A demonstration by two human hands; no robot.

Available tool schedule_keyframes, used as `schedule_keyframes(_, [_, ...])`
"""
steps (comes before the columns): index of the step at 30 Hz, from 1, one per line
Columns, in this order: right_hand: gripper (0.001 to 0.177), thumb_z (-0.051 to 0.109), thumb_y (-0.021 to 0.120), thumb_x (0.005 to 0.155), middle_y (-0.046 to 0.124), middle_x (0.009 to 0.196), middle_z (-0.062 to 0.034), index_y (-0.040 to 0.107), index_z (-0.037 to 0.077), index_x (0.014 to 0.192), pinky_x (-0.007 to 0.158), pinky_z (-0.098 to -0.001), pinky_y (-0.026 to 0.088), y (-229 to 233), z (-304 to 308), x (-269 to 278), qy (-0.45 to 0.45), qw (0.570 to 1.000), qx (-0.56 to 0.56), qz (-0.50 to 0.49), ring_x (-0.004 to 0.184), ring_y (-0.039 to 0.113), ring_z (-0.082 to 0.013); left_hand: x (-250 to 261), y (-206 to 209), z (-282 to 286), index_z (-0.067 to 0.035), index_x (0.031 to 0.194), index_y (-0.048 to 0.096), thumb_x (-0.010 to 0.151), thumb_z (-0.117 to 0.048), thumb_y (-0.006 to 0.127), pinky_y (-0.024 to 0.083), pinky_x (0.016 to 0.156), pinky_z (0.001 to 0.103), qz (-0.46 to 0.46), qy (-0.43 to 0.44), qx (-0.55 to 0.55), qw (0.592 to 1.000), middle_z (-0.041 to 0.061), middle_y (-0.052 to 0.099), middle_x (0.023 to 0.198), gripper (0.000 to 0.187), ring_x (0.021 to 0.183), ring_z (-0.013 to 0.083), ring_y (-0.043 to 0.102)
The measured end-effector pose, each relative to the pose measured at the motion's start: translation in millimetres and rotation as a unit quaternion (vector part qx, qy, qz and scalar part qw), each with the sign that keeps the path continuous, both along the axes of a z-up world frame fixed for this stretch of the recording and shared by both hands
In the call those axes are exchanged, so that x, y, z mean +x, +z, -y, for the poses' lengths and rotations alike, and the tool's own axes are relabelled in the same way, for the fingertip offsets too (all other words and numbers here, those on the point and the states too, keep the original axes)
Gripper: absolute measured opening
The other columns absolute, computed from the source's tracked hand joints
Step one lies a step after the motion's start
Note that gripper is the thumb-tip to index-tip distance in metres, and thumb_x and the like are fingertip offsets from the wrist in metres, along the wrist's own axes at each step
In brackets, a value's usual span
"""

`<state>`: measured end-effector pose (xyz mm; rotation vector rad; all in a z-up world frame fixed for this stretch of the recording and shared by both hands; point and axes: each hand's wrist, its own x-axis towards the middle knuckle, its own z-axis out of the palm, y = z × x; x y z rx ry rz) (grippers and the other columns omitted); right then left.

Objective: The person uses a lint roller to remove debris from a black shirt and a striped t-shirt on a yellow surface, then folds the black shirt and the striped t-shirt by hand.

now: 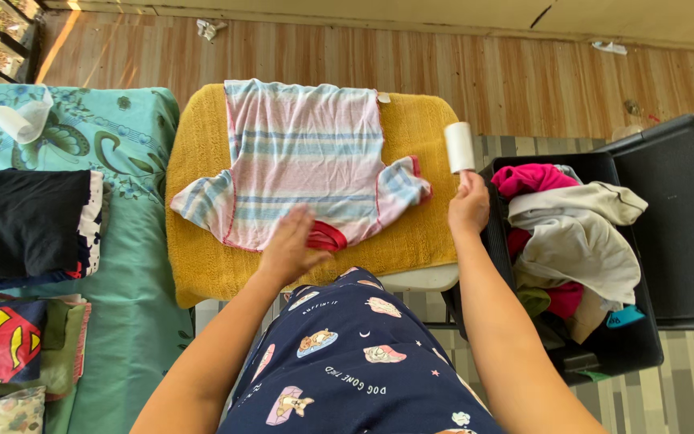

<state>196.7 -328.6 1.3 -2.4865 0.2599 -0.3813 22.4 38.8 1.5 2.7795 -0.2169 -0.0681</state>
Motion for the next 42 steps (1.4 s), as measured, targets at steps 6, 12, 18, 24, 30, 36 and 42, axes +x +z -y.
schedule_keyframes(6, [0.03,0.018,0.086,0.087,0.072,0.089,-0.0155,0.069,-0.005,0.096,0.07,-0.0409,0.048,-32.2,-35.3,-8.9,-0.064,0.955,0.271,-0.102,0.072,0.061,-0.0214,-41.9,-5.9,-74.7,0.004,0.151,0.035,0.081,-0.023,0.086,0.039,0.113,0.05,0.124,0.542,-0.199,0.807,0.027,0.055,0.137,0.091,0.128,0.0433,0.052])
schedule_keyframes(12, [0.022,0.003,0.079,0.078,0.067,0.08,-0.0028,0.069,0.001,0.097,0.059,-0.0313,0.046,-35.4,-71.3,-2.7,-0.005,0.934,0.341,-0.104,0.066,0.06,-0.0118,-6.0,-30.8,-104.3,0.004,0.154,0.027,0.068,0.001,0.088,0.039,0.111,0.044,0.162,0.44,-0.307,0.828,0.027,0.046,0.145,0.106,0.132,0.0385,0.048])
schedule_keyframes(18, [0.016,0.004,0.073,0.087,0.051,0.067,0.001,0.062,0.002,0.098,0.035,-0.0281,0.028,36.3,-29.6,-25.0,0.007,0.897,0.417,-0.148,0.041,0.04,-0.0066,-20.3,20.4,-113.3,-0.007,0.156,0.049,0.082,-0.002,0.066,0.052,0.1,0.037,0.036,0.404,-0.312,0.859,0.02,0.061,0.129,0.077,0.113,0.0308,0.065])
schedule_keyframes(24, [0.022,0.007,0.077,0.084,0.059,0.07,-0.0052,0.069,-0.002,0.101,0.045,-0.0308,0.037,25.8,0.9,-118.3,0.033,0.94,0.292,-0.176,0.052,0.049,-0.0102,-100.6,26.4,-100.1,0.0,0.145,0.054,0.078,-0.011,0.072,0.051,0.094,0.038,0.086,0.358,-0.282,0.886,0.022,0.061,0.124,0.07,0.109,0.033,0.064])
schedule_keyframes(30, [0.035,0.022,0.079,0.082,0.068,0.083,-0.0106,0.073,0.001,0.109,0.071,-0.0367,0.05,3.3,26.0,-201.1,0.057,0.959,0.161,-0.227,0.075,0.061,-0.0201,-157.4,29.0,-73.7,-0.007,0.151,0.052,0.075,-0.02,0.081,0.047,0.103,0.043,-0.075,0.456,-0.129,0.877,0.025,0.058,0.121,0.082,0.115,0.0381,0.057])
schedule_keyframes(36, [0.036,0.034,0.053,0.108,0.069,0.113,-0.0167,0.07,0.007,0.124,0.086,-0.0406,0.051,47.1,17.8,-155.4,0.115,0.985,0.042,-0.123,0.1,0.066,-0.0317,-110.7,43.4,-19.7,-0.007,0.143,0.054,0.08,-0.021,0.076,0.033,0.118,0.049,0.102,0.254,-0.086,0.958,0.024,0.051,0.148,0.067,0.142,0.0391,0.041])
schedule_keyframes(42, [0.032,0.027,0.052,0.102,0.07,0.115,-0.0118,0.069,0.01,0.122,0.091,-0.0402,0.054,40.7,-27.4,-112.2,0.426,0.895,0.055,-0.124,0.105,0.069,-0.0305,-31.0,-28.2,79.5,-0.009,0.155,0.039,0.093,-0.025,0.06,0.02,0.124,0.047,-0.033,-0.284,-0.067,0.956,0.013,0.034,0.163,0.068,0.152,0.0299,0.027])
